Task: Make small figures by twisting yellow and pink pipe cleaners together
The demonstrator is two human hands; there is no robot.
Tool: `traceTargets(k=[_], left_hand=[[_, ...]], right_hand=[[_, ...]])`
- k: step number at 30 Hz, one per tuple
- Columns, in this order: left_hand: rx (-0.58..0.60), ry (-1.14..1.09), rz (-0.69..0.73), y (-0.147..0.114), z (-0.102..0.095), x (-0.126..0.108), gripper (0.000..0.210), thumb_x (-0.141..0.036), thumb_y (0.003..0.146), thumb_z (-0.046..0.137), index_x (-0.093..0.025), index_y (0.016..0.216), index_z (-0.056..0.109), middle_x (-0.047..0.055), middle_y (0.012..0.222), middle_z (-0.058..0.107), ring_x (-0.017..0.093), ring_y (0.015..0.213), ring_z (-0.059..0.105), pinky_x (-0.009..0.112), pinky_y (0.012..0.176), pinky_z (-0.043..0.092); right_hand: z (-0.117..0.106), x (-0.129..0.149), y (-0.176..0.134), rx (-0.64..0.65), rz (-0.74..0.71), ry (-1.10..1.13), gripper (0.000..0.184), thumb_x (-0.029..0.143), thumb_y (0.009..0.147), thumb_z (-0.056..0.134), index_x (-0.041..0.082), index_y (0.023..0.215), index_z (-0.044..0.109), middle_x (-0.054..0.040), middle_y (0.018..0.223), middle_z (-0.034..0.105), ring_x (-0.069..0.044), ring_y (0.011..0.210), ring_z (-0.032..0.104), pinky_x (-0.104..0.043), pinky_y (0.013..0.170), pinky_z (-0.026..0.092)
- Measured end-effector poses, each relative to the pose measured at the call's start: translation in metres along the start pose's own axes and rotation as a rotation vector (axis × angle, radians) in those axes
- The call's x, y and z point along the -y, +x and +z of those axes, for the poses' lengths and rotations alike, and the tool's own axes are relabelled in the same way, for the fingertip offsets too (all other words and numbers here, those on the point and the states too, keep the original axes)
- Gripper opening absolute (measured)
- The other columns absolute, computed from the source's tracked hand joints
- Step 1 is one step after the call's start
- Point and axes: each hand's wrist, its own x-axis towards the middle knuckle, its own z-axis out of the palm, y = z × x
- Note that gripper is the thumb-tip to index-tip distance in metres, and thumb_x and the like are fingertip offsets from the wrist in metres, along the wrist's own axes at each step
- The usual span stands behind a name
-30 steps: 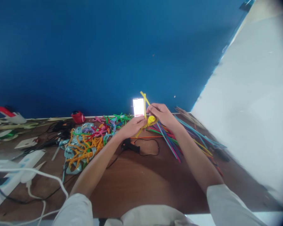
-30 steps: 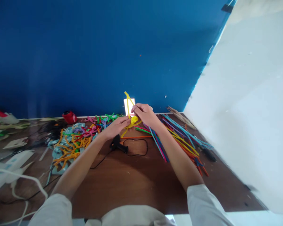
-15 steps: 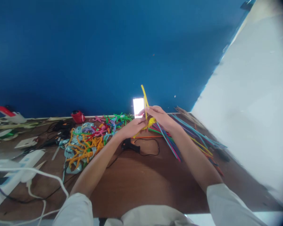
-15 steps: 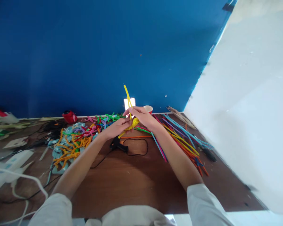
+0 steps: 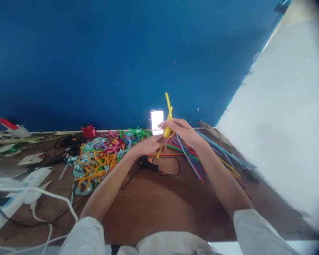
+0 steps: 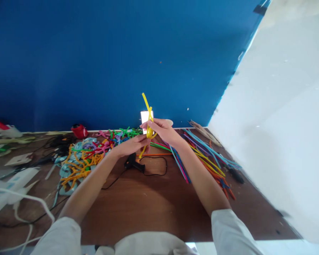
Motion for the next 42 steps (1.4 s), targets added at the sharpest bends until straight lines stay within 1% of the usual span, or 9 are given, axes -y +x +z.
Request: traceTargets(k=[6, 10, 13, 17, 21, 24, 28, 36, 42], left_hand=[[-0.069, -0.144, -0.053, 0.001, 0.0, 0.001, 0.044, -0.052, 0.092, 0.054, -0.014, 0.116, 0.058, 0.004, 0.073, 0.066, 0.016, 0.067, 0.061, 0.029, 0.066, 0.045], [-0.129, -0.224, 0.013, 0.002, -0.004, 0.004, 0.035, -0.05, 0.091, 0.056, -0.017, 0.103, 0.057, 0.003, 0.074, 0.066, 0.014, 0.067, 0.06, 0.027, 0.065, 0.044], [-0.178, -0.22, 0.052, 0.003, -0.008, 0.005, 0.025, -0.041, 0.088, 0.062, -0.017, 0.089, 0.056, 0.003, 0.077, 0.066, 0.013, 0.072, 0.061, 0.027, 0.071, 0.045], [-0.308, -0.342, 0.093, 0.002, -0.008, 0.0, 0.021, -0.03, 0.079, 0.071, -0.017, 0.085, 0.055, -0.004, 0.067, 0.053, 0.007, 0.058, 0.047, 0.022, 0.059, 0.038], [-0.372, -0.544, 0.233, -0.002, -0.002, -0.012, 0.033, -0.038, 0.076, 0.076, -0.019, 0.092, 0.055, -0.009, 0.06, 0.039, 0.003, 0.047, 0.028, 0.019, 0.047, 0.023], [-0.476, -0.519, 0.295, -0.002, 0.0, -0.016, 0.035, -0.046, 0.08, 0.073, -0.019, 0.094, 0.056, -0.01, 0.056, 0.034, 0.002, 0.045, 0.025, 0.018, 0.044, 0.02], [-0.65, -0.407, 0.279, 0.004, 0.0, -0.009, 0.033, -0.048, 0.084, 0.07, -0.02, 0.09, 0.051, -0.01, 0.056, 0.041, 0.004, 0.044, 0.035, 0.018, 0.045, 0.029], [-0.611, -0.237, 0.371, 0.006, -0.001, -0.004, 0.031, -0.046, 0.091, 0.061, -0.018, 0.079, 0.054, -0.004, 0.06, 0.054, 0.008, 0.055, 0.053, 0.02, 0.055, 0.044], [-0.726, -0.173, 0.378, 0.003, -0.014, -0.001, 0.018, -0.032, 0.091, 0.061, -0.017, 0.082, 0.064, 0.0, 0.065, 0.066, 0.011, 0.06, 0.063, 0.024, 0.063, 0.052]], right_hand=[[0.0, -0.002, 0.002, 0.079, -0.175, -0.259, 0.037, 0.05, 0.097, 0.05, 0.022, 0.087, 0.072, -0.0078, 0.118, 0.068, -0.022, 0.115, 0.059, -0.037, 0.095, 0.049], [0.001, -0.004, 0.004, -0.132, -0.202, -0.098, 0.037, 0.052, 0.098, 0.05, 0.021, 0.081, 0.063, -0.0066, 0.106, 0.071, -0.019, 0.103, 0.064, -0.035, 0.094, 0.049], [-0.004, -0.002, 0.002, -0.262, -0.165, 0.1, 0.036, 0.053, 0.096, 0.053, 0.021, 0.079, 0.058, -0.0044, 0.088, 0.071, -0.016, 0.084, 0.066, -0.031, 0.079, 0.052], [-0.009, 0.001, -0.002, -0.079, 0.024, 0.228, 0.033, 0.052, 0.094, 0.057, 0.021, 0.083, 0.059, 0.0017, 0.063, 0.062, -0.012, 0.057, 0.058, -0.025, 0.057, 0.045], [-0.002, 0.002, -0.003, 0.126, 0.149, 0.063, 0.034, 0.05, 0.095, 0.056, 0.018, 0.082, 0.061, 0.0028, 0.057, 0.058, -0.009, 0.05, 0.048, -0.024, 0.051, 0.036], [0.004, 0.004, -0.003, 0.168, 0.174, -0.014, 0.035, 0.048, 0.097, 0.053, 0.018, 0.08, 0.059, 0.0043, 0.052, 0.052, -0.008, 0.047, 0.042, -0.024, 0.049, 0.031], [0.007, 0.009, -0.005, 0.164, 0.178, -0.064, 0.034, 0.045, 0.098, 0.05, 0.017, 0.081, 0.059, 0.005, 0.05, 0.049, -0.008, 0.048, 0.042, -0.024, 0.049, 0.028], [0.01, 0.008, -0.006, 0.273, 0.145, -0.114, 0.041, 0.055, 0.099, 0.047, 0.017, 0.089, 0.059, 0.005, 0.06, 0.048, -0.008, 0.051, 0.043, -0.023, 0.048, 0.032], [0.009, 0.011, -0.006, 0.218, 0.144, -0.122, 0.039, 0.053, 0.102, 0.042, 0.02, 0.084, 0.051, 0.0071, 0.054, 0.041, -0.008, 0.048, 0.036, -0.024, 0.047, 0.028]])
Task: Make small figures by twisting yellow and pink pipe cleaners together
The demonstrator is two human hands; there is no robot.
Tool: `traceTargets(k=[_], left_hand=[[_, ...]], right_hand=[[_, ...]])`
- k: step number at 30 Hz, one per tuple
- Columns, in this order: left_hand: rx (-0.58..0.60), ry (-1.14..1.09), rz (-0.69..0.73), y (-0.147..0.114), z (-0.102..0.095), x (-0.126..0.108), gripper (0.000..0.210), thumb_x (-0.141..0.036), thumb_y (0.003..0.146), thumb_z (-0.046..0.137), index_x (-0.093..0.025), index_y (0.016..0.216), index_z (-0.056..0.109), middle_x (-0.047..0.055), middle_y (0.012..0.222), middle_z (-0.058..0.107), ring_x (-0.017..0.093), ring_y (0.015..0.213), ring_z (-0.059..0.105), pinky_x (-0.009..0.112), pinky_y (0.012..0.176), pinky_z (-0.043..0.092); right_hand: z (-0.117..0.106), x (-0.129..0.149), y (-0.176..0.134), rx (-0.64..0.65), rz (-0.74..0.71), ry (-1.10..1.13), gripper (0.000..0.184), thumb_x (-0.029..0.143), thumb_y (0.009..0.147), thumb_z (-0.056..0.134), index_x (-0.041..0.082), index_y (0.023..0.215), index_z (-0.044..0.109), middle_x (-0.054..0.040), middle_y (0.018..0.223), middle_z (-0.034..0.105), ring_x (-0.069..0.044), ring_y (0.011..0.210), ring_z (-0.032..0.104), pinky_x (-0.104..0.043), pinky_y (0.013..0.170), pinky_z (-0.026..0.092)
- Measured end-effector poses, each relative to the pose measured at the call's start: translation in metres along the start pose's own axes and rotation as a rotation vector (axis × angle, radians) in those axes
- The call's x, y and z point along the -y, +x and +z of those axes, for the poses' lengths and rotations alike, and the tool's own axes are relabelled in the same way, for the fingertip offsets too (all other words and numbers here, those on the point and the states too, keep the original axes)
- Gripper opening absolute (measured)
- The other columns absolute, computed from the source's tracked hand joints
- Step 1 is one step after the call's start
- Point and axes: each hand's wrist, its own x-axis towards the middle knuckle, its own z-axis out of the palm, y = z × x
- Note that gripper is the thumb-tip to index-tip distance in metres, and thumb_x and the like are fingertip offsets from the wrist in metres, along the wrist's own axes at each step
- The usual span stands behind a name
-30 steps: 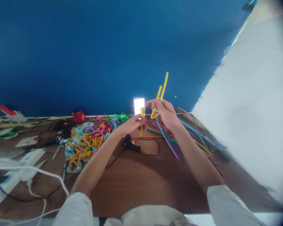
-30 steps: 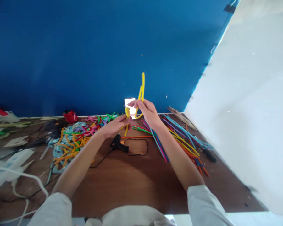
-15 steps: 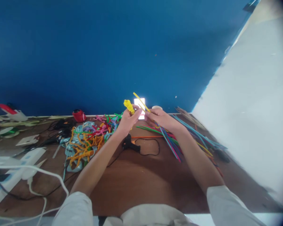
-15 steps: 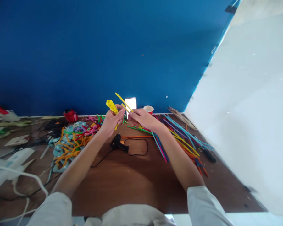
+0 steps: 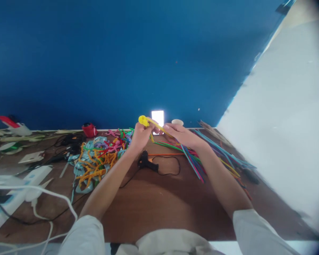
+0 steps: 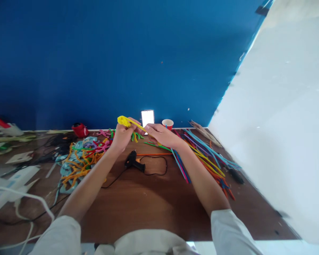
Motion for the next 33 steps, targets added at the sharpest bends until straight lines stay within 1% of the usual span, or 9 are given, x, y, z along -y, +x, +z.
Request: traceTargets(k=[7, 11, 14, 16, 20, 23, 26, 30, 33], left_hand=[[0.119, 0.047, 0.065, 0.005, -0.006, 0.001, 0.017, -0.033, 0.09, 0.063, -0.017, 0.091, 0.069, 0.004, 0.081, 0.073, 0.014, 0.075, 0.068, 0.026, 0.073, 0.055], [0.162, 0.074, 0.023, 0.003, -0.005, -0.003, 0.024, -0.038, 0.09, 0.063, -0.015, 0.084, 0.068, 0.003, 0.073, 0.07, 0.013, 0.065, 0.065, 0.025, 0.066, 0.053], [0.14, 0.074, -0.028, 0.0, -0.004, -0.007, 0.032, -0.042, 0.091, 0.061, -0.015, 0.074, 0.065, 0.001, 0.062, 0.061, 0.009, 0.054, 0.055, 0.021, 0.052, 0.044], [0.113, 0.019, -0.045, -0.002, -0.003, -0.01, 0.031, -0.042, 0.09, 0.063, -0.016, 0.073, 0.062, 0.0, 0.062, 0.058, 0.006, 0.05, 0.049, 0.02, 0.048, 0.037], [0.05, -0.136, -0.087, -0.002, 0.0, -0.013, 0.024, -0.041, 0.087, 0.068, -0.017, 0.087, 0.061, -0.002, 0.068, 0.058, 0.004, 0.047, 0.042, 0.019, 0.045, 0.032], [0.073, -0.162, -0.13, -0.001, 0.001, -0.012, 0.025, -0.041, 0.087, 0.067, -0.018, 0.095, 0.059, -0.003, 0.067, 0.056, 0.003, 0.045, 0.038, 0.019, 0.042, 0.027], [0.101, -0.181, -0.133, -0.002, 0.001, -0.012, 0.025, -0.041, 0.088, 0.067, -0.019, 0.096, 0.059, -0.005, 0.066, 0.054, 0.002, 0.044, 0.037, 0.018, 0.042, 0.025], [0.086, -0.202, -0.105, -0.003, 0.002, -0.013, 0.025, -0.039, 0.086, 0.069, -0.018, 0.084, 0.057, -0.004, 0.07, 0.054, 0.001, 0.045, 0.038, 0.018, 0.042, 0.026], [0.008, -0.217, -0.106, -0.002, 0.003, -0.016, 0.025, -0.038, 0.085, 0.068, -0.018, 0.08, 0.054, -0.005, 0.067, 0.053, 0.001, 0.045, 0.037, 0.018, 0.042, 0.025]], right_hand=[[-0.003, -0.005, 0.003, -0.078, -0.091, -0.011, 0.036, 0.049, 0.1, 0.048, 0.02, 0.082, 0.057, 0.0073, 0.049, 0.043, -0.009, 0.046, 0.038, -0.026, 0.049, 0.03], [-0.001, -0.004, 0.003, -0.147, -0.088, -0.045, 0.038, 0.051, 0.099, 0.049, 0.019, 0.081, 0.058, 0.0074, 0.048, 0.044, -0.008, 0.044, 0.04, -0.025, 0.047, 0.031], [-0.001, -0.004, 0.002, -0.163, -0.061, -0.021, 0.037, 0.052, 0.098, 0.05, 0.019, 0.084, 0.06, 0.008, 0.047, 0.043, -0.008, 0.042, 0.04, -0.024, 0.046, 0.031], [-0.001, -0.003, 0.002, -0.169, -0.049, -0.012, 0.037, 0.052, 0.098, 0.05, 0.019, 0.085, 0.061, 0.0086, 0.046, 0.042, -0.007, 0.04, 0.038, -0.024, 0.045, 0.03], [0.0, -0.002, 0.002, -0.181, -0.038, -0.02, 0.038, 0.051, 0.098, 0.051, 0.018, 0.085, 0.062, 0.0091, 0.044, 0.041, -0.006, 0.039, 0.035, -0.024, 0.044, 0.028], [0.001, -0.001, 0.002, -0.147, -0.051, -0.004, 0.038, 0.052, 0.098, 0.05, 0.018, 0.086, 0.062, 0.0088, 0.045, 0.042, -0.007, 0.04, 0.036, -0.023, 0.043, 0.027], [0.002, -0.003, 0.002, -0.125, -0.064, 0.048, 0.037, 0.052, 0.098, 0.051, 0.019, 0.086, 0.063, 0.0087, 0.045, 0.043, -0.007, 0.039, 0.038, -0.023, 0.042, 0.028], [0.003, -0.004, 0.002, -0.112, -0.082, 0.102, 0.037, 0.052, 0.098, 0.051, 0.019, 0.086, 0.062, 0.0075, 0.045, 0.049, -0.008, 0.038, 0.043, -0.023, 0.043, 0.033], [0.004, -0.001, 0.001, -0.142, -0.078, 0.07, 0.038, 0.053, 0.098, 0.051, 0.019, 0.085, 0.061, 0.0056, 0.048, 0.053, -0.009, 0.042, 0.048, -0.024, 0.046, 0.037]])
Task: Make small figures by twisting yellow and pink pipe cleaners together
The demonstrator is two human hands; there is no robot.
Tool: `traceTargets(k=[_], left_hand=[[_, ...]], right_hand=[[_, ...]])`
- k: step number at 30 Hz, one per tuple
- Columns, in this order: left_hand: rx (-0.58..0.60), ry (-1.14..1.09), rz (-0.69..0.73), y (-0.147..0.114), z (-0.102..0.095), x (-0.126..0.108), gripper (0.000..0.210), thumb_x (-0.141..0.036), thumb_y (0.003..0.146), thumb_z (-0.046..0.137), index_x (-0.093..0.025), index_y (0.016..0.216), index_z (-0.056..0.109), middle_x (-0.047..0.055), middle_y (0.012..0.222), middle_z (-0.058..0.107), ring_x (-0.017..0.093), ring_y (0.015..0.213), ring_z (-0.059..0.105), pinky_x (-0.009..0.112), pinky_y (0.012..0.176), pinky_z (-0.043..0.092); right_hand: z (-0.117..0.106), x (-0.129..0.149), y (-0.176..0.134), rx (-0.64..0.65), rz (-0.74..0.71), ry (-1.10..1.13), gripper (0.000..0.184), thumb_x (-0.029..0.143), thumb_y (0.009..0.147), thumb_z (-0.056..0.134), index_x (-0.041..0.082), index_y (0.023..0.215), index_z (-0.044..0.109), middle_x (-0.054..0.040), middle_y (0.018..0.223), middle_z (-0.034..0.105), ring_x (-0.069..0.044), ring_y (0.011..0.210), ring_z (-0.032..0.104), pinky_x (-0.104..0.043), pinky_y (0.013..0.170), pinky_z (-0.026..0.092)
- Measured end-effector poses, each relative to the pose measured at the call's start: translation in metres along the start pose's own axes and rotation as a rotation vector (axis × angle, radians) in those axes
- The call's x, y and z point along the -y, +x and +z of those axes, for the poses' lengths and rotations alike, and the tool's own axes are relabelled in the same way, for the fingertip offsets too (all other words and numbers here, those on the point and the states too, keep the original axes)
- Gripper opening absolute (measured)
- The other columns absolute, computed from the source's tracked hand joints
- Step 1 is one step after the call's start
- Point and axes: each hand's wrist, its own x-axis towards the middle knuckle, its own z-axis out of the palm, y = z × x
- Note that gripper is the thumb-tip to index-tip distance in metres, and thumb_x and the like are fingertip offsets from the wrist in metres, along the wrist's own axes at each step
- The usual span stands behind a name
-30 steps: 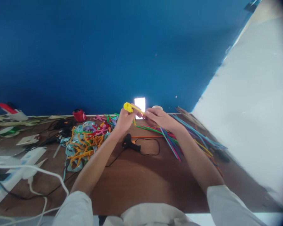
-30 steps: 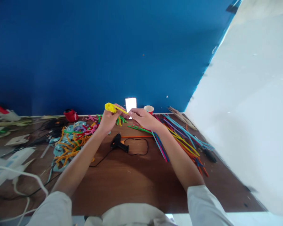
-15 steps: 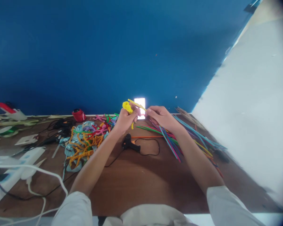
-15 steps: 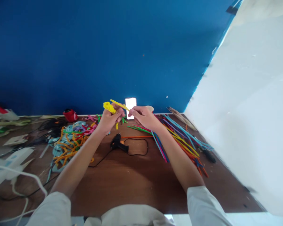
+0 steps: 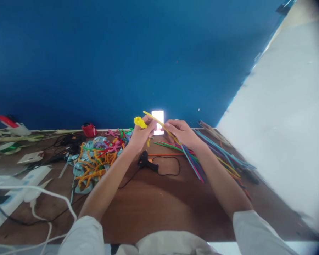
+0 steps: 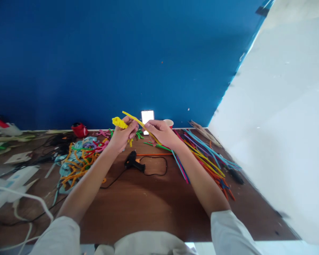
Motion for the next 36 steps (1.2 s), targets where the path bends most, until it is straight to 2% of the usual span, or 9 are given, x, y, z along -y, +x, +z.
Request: traceTargets(k=[3, 5, 8, 11, 14, 18, 26, 33, 36], left_hand=[[-0.135, -0.009, 0.041, 0.002, 0.0, -0.003, 0.024, -0.036, 0.085, 0.067, -0.02, 0.077, 0.052, -0.007, 0.06, 0.047, 0.002, 0.043, 0.033, 0.019, 0.041, 0.023], [-0.184, -0.001, 0.086, 0.003, -0.002, -0.005, 0.021, -0.036, 0.086, 0.066, -0.02, 0.079, 0.054, -0.007, 0.059, 0.046, 0.003, 0.043, 0.034, 0.019, 0.041, 0.023], [-0.221, 0.046, 0.118, 0.002, -0.004, -0.007, 0.02, -0.038, 0.088, 0.065, -0.021, 0.083, 0.056, -0.005, 0.066, 0.052, 0.003, 0.044, 0.04, 0.02, 0.041, 0.026], [-0.258, 0.095, 0.077, 0.001, -0.004, -0.009, 0.021, -0.041, 0.088, 0.064, -0.022, 0.085, 0.056, -0.004, 0.066, 0.056, 0.004, 0.045, 0.045, 0.02, 0.04, 0.028], [-0.286, 0.098, 0.059, 0.002, -0.004, -0.008, 0.021, -0.04, 0.087, 0.066, -0.022, 0.084, 0.057, -0.006, 0.06, 0.052, 0.004, 0.042, 0.044, 0.02, 0.039, 0.028], [-0.331, 0.091, 0.067, 0.004, -0.006, -0.005, 0.019, -0.038, 0.084, 0.069, -0.02, 0.083, 0.062, -0.005, 0.062, 0.054, 0.003, 0.04, 0.041, 0.02, 0.038, 0.027], [-0.327, 0.13, 0.036, 0.005, -0.01, -0.002, 0.02, -0.04, 0.083, 0.07, -0.02, 0.086, 0.068, -0.004, 0.058, 0.054, 0.004, 0.041, 0.041, 0.021, 0.037, 0.025], [-0.31, 0.131, 0.017, 0.005, -0.011, -0.001, 0.02, -0.039, 0.081, 0.071, -0.019, 0.085, 0.07, -0.001, 0.069, 0.061, 0.003, 0.042, 0.039, 0.022, 0.036, 0.023], [-0.295, 0.125, -0.003, 0.005, -0.011, -0.001, 0.019, -0.038, 0.08, 0.072, -0.019, 0.082, 0.071, -0.003, 0.061, 0.055, 0.004, 0.042, 0.038, 0.022, 0.036, 0.022]], right_hand=[[-0.001, 0.0, 0.0, -0.036, 0.028, -0.07, 0.037, 0.052, 0.097, 0.052, 0.019, 0.083, 0.061, 0.0049, 0.05, 0.053, -0.009, 0.044, 0.047, -0.024, 0.047, 0.035], [-0.002, -0.001, 0.0, -0.048, 0.038, -0.088, 0.034, 0.049, 0.097, 0.053, 0.019, 0.086, 0.063, 0.0053, 0.051, 0.051, -0.008, 0.044, 0.042, -0.024, 0.047, 0.031], [-0.004, -0.004, 0.001, -0.065, 0.024, -0.139, 0.031, 0.046, 0.096, 0.054, 0.019, 0.088, 0.067, 0.0043, 0.056, 0.049, -0.009, 0.048, 0.038, -0.025, 0.048, 0.027], [-0.004, -0.003, 0.002, -0.046, -0.009, -0.251, 0.032, 0.045, 0.096, 0.054, 0.018, 0.085, 0.069, 0.0026, 0.058, 0.048, -0.01, 0.055, 0.038, -0.026, 0.052, 0.027], [-0.003, 0.001, 0.002, -0.007, -0.023, -0.332, 0.035, 0.046, 0.095, 0.055, 0.016, 0.079, 0.068, 0.0022, 0.06, 0.046, -0.01, 0.057, 0.035, -0.027, 0.054, 0.026], [-0.002, 0.001, 0.003, -0.008, -0.034, -0.392, 0.037, 0.046, 0.095, 0.054, 0.016, 0.08, 0.069, 0.0022, 0.061, 0.046, -0.01, 0.058, 0.033, -0.028, 0.055, 0.025], [-0.004, -0.002, 0.001, -0.037, -0.053, -0.547, 0.033, 0.04, 0.096, 0.053, 0.016, 0.089, 0.074, 0.0, 0.068, 0.058, -0.011, 0.06, 0.041, -0.027, 0.058, 0.028], [-0.005, 0.005, -0.003, -0.004, -0.099, -0.746, 0.032, 0.034, 0.098, 0.049, 0.017, 0.091, 0.076, -0.0048, 0.075, 0.068, -0.013, 0.063, 0.049, -0.029, 0.063, 0.029], [-0.006, 0.006, -0.004, -0.016, -0.08, -0.81, 0.031, 0.029, 0.096, 0.05, 0.02, 0.11, 0.075, -0.0037, 0.072, 0.066, -0.013, 0.061, 0.047, -0.029, 0.062, 0.027]])
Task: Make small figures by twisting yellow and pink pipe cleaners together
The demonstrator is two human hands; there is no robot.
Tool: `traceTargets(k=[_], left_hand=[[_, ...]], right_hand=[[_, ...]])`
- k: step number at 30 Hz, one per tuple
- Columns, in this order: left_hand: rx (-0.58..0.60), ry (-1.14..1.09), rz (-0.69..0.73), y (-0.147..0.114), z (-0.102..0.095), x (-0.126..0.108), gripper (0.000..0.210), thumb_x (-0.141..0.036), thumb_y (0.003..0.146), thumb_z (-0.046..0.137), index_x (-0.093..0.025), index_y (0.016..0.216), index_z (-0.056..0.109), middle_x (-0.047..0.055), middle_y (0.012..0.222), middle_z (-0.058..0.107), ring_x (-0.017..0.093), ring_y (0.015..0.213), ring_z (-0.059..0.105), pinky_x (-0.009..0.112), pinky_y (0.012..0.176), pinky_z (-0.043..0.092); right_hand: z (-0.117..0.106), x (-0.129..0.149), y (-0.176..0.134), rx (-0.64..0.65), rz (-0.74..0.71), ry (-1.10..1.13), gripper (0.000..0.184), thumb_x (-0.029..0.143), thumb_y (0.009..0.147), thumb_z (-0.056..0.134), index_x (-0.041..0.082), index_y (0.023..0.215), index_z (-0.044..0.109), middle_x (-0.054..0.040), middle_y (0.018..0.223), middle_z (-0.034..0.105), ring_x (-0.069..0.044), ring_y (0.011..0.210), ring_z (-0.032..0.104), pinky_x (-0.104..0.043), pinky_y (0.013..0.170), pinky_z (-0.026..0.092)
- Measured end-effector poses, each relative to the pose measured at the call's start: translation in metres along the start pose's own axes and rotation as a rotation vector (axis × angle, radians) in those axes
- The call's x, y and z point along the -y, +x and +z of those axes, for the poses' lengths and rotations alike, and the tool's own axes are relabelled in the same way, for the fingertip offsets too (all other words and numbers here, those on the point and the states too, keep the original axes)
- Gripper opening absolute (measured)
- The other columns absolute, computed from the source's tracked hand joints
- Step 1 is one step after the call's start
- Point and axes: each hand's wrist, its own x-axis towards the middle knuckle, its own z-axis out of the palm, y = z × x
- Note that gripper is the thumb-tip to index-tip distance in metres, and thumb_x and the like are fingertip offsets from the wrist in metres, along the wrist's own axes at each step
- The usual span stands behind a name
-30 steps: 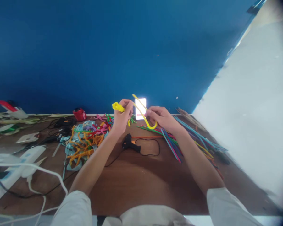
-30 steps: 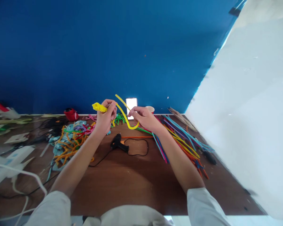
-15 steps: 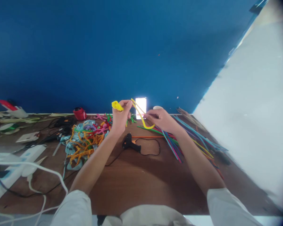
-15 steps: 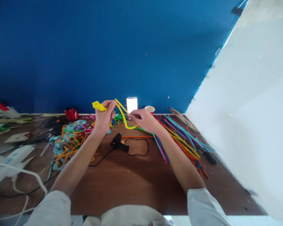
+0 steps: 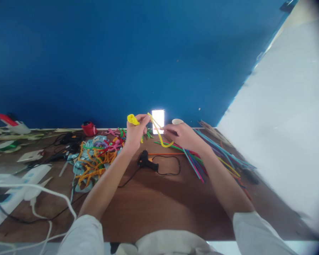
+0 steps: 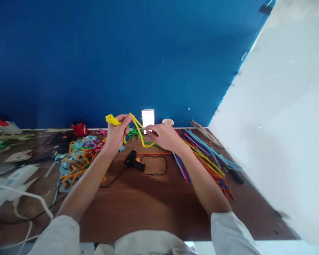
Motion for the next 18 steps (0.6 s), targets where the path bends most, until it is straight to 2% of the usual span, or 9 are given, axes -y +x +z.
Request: traceTargets(k=[3, 5, 12, 18], left_hand=[[0.016, 0.013, -0.003, -0.0006, 0.0004, -0.0005, 0.019, -0.038, 0.08, 0.073, -0.019, 0.082, 0.071, -0.005, 0.054, 0.049, 0.004, 0.041, 0.036, 0.022, 0.037, 0.022], [0.021, 0.017, -0.002, -0.0009, 0.0002, -0.0005, 0.02, -0.039, 0.08, 0.072, -0.019, 0.082, 0.071, -0.005, 0.051, 0.047, 0.005, 0.041, 0.036, 0.022, 0.037, 0.022], [0.018, 0.002, 0.002, -0.0012, 0.0, 0.0, 0.02, -0.039, 0.08, 0.073, -0.019, 0.083, 0.071, -0.005, 0.051, 0.046, 0.004, 0.041, 0.037, 0.021, 0.037, 0.021], [0.01, 0.04, -0.003, -0.0015, 0.001, -0.0036, 0.022, -0.04, 0.08, 0.071, -0.018, 0.085, 0.071, -0.003, 0.063, 0.056, 0.003, 0.041, 0.038, 0.022, 0.036, 0.022]], right_hand=[[0.0009, -0.0013, -0.0006, 0.029, 0.013, -0.049, 0.048, 0.022, 0.092, 0.05, 0.025, 0.139, 0.061, 0.0009, 0.063, 0.058, -0.012, 0.056, 0.041, -0.028, 0.061, 0.024], [0.0024, -0.0024, -0.0005, 0.042, -0.012, -0.085, 0.059, 0.017, 0.09, 0.049, 0.026, 0.148, 0.051, 0.0025, 0.062, 0.054, -0.012, 0.055, 0.038, -0.027, 0.061, 0.023], [0.008, -0.0036, -0.0001, -0.005, -0.073, -0.11, 0.068, 0.015, 0.09, 0.045, 0.024, 0.157, 0.036, 0.0044, 0.058, 0.052, -0.013, 0.055, 0.037, -0.026, 0.061, 0.024], [0.0082, 0.0001, 0.0001, 0.021, -0.087, -0.048, 0.069, 0.013, 0.09, 0.044, 0.018, 0.158, 0.031, 0.0055, 0.058, 0.055, -0.012, 0.052, 0.037, -0.026, 0.06, 0.026]])
